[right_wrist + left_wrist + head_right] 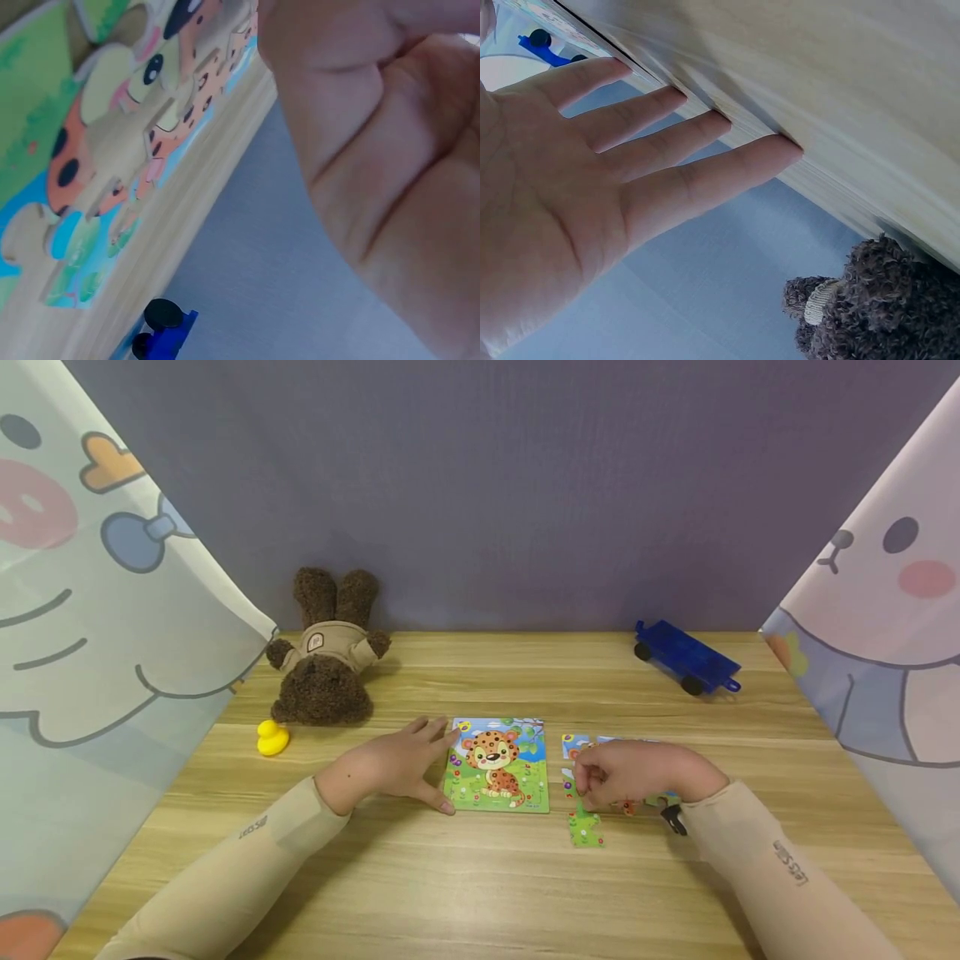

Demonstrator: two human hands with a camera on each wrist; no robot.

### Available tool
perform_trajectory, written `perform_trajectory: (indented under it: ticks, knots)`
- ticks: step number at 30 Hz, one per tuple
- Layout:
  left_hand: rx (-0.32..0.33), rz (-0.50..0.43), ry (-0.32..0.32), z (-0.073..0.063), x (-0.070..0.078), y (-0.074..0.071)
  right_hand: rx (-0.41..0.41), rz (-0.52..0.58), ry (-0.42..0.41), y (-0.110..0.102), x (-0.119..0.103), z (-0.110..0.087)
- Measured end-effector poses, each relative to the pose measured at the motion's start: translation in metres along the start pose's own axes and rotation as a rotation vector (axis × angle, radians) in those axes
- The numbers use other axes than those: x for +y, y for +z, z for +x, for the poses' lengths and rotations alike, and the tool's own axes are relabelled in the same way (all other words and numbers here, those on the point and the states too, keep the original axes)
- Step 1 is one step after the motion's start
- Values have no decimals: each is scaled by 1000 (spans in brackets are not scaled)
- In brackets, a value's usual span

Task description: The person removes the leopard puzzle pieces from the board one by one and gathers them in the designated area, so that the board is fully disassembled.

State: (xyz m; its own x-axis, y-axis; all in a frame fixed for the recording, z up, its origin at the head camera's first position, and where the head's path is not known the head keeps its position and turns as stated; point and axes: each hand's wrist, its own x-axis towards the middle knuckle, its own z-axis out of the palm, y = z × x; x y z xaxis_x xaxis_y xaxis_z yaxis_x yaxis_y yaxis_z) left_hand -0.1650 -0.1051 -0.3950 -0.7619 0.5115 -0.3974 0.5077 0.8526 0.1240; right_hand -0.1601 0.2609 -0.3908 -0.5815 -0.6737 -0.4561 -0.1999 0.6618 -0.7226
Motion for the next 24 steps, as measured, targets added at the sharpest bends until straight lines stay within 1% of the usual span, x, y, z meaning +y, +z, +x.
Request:
perform_trajectory:
  ticks: [3,7,10,14,17,20,24]
  knots:
    - [0,1,2,0,0,0,46,-43,-24,-2,-1,1]
    - [-2,-1,1,0,0,0,139,-92,-59,-8,-9,0]
    - [-6,-6,1,0,0,-1,196,-101,-79,-11,-18,1]
    - [-9,-24,12,0,-1,-3,239,-107,-127,-11,-30,6]
    - [-16,-31,28,1,-1,-6,249,-125,-148,-9,-38,13]
    - [-22,-48,27,3,0,-11,247,-151,-164,-6,-44,22]
    - [-7,-76,23,8,3,-13,214,-137,-197,2,-48,38]
